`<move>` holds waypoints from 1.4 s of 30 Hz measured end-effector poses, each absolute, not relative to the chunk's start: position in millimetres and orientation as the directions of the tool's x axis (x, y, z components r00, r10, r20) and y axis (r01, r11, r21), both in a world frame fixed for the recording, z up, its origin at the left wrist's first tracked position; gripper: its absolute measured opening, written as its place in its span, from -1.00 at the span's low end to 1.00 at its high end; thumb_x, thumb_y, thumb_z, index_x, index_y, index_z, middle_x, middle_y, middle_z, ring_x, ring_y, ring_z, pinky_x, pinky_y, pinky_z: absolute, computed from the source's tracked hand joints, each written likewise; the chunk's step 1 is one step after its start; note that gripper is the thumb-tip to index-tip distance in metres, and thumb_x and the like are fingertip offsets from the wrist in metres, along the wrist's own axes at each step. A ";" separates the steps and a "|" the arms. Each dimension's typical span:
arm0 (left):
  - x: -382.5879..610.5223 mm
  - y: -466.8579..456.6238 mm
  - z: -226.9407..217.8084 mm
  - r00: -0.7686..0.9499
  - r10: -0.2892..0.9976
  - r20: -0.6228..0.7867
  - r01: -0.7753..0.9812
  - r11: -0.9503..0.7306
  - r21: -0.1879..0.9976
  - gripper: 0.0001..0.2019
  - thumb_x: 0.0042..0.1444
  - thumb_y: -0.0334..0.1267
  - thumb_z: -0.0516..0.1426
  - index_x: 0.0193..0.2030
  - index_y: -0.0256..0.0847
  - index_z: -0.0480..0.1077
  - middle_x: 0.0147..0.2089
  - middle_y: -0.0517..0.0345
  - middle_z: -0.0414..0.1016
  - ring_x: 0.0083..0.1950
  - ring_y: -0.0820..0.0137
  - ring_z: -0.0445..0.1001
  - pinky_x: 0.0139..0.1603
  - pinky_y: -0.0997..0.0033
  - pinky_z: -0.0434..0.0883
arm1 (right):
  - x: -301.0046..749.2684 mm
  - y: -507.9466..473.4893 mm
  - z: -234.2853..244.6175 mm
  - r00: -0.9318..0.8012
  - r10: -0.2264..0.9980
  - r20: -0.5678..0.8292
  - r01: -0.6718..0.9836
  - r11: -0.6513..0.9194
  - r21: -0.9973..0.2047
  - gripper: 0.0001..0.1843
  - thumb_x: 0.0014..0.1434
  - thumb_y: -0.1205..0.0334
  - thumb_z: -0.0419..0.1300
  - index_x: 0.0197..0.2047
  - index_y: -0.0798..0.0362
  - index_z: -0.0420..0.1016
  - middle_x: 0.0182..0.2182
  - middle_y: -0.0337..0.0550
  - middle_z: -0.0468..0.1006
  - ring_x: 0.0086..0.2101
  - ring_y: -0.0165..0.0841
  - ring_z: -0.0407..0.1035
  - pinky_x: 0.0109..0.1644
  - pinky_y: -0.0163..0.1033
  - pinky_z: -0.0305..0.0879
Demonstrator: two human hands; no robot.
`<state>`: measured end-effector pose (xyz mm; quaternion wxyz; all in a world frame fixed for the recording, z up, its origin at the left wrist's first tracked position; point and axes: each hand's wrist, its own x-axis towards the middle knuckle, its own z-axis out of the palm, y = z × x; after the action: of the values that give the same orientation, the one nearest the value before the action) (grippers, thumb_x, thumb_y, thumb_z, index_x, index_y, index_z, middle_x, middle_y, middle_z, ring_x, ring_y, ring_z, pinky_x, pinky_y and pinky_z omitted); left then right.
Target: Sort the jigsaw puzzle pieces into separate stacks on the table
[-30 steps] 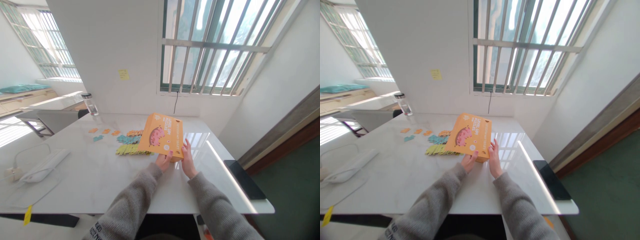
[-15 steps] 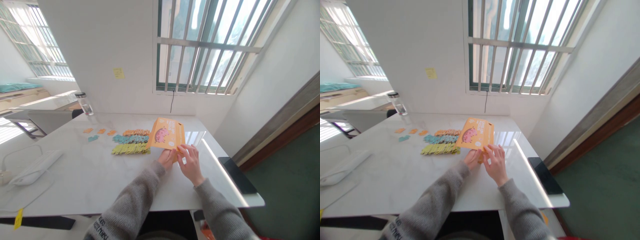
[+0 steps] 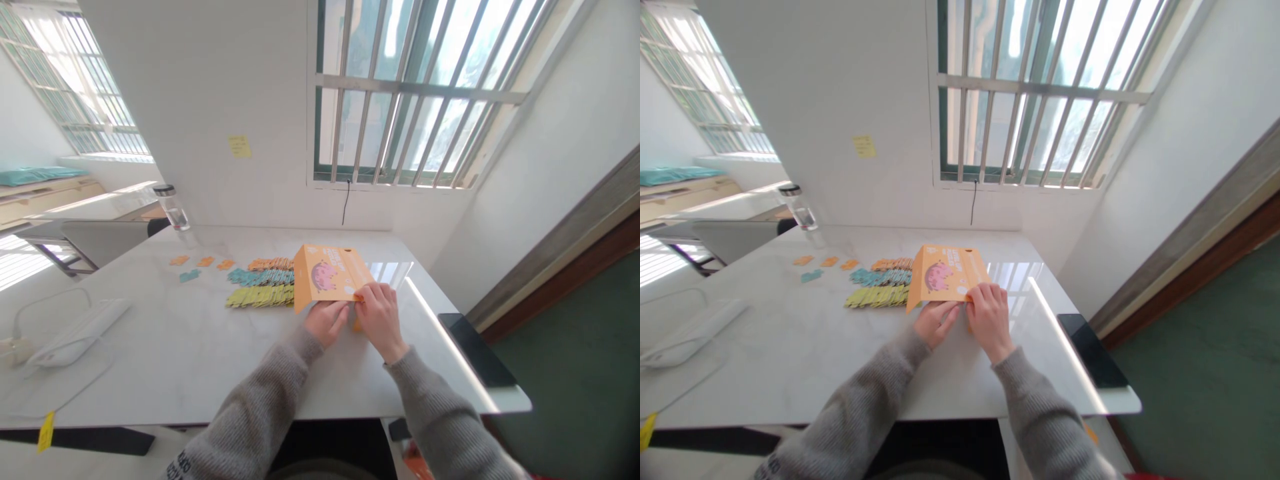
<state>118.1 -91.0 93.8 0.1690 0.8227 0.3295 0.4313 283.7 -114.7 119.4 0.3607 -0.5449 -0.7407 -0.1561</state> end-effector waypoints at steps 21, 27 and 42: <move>70.9 -68.5 60.7 0.169 0.781 0.601 0.456 -0.603 0.655 -0.88 0.20 -0.23 0.12 -0.25 -0.18 0.45 -0.25 0.07 0.50 -0.21 0.32 0.50 -0.11 0.29 0.49 | 312.0 -119.0 77.4 0.117 0.767 0.630 0.767 0.333 -0.548 -0.91 0.29 0.20 0.11 -0.18 -0.01 0.40 -0.28 -0.18 0.42 -0.45 -0.40 0.34 -0.42 -0.28 0.34; 75.6 -66.7 63.5 0.122 0.908 0.402 0.169 -0.418 0.893 -0.71 0.23 -0.13 0.11 -0.01 -0.26 0.38 -0.10 -0.06 0.55 -0.08 0.28 0.58 -0.01 0.20 0.53 | 328.3 -124.2 66.7 0.060 0.778 0.626 0.769 0.364 -0.526 -0.87 0.27 0.26 0.08 -0.12 -0.03 0.39 -0.25 -0.13 0.43 -0.27 -0.25 0.40 -0.18 -0.10 0.42; 79.9 -58.2 44.5 0.120 0.961 0.249 0.467 -0.276 0.840 -0.66 0.09 -0.32 0.09 0.04 -0.21 0.35 -0.15 0.03 0.59 -0.11 0.26 0.55 0.03 0.15 0.43 | 305.2 -122.3 77.9 -0.132 0.767 0.628 0.887 0.375 -0.271 -0.54 0.25 0.07 0.18 0.20 -0.08 0.33 0.07 0.04 0.38 0.07 -0.03 0.24 0.10 0.15 0.27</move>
<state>79.9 -58.2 44.5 0.3009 0.6852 0.5210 0.4106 305.2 -122.3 77.9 0.3578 -0.5530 -0.7478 -0.0835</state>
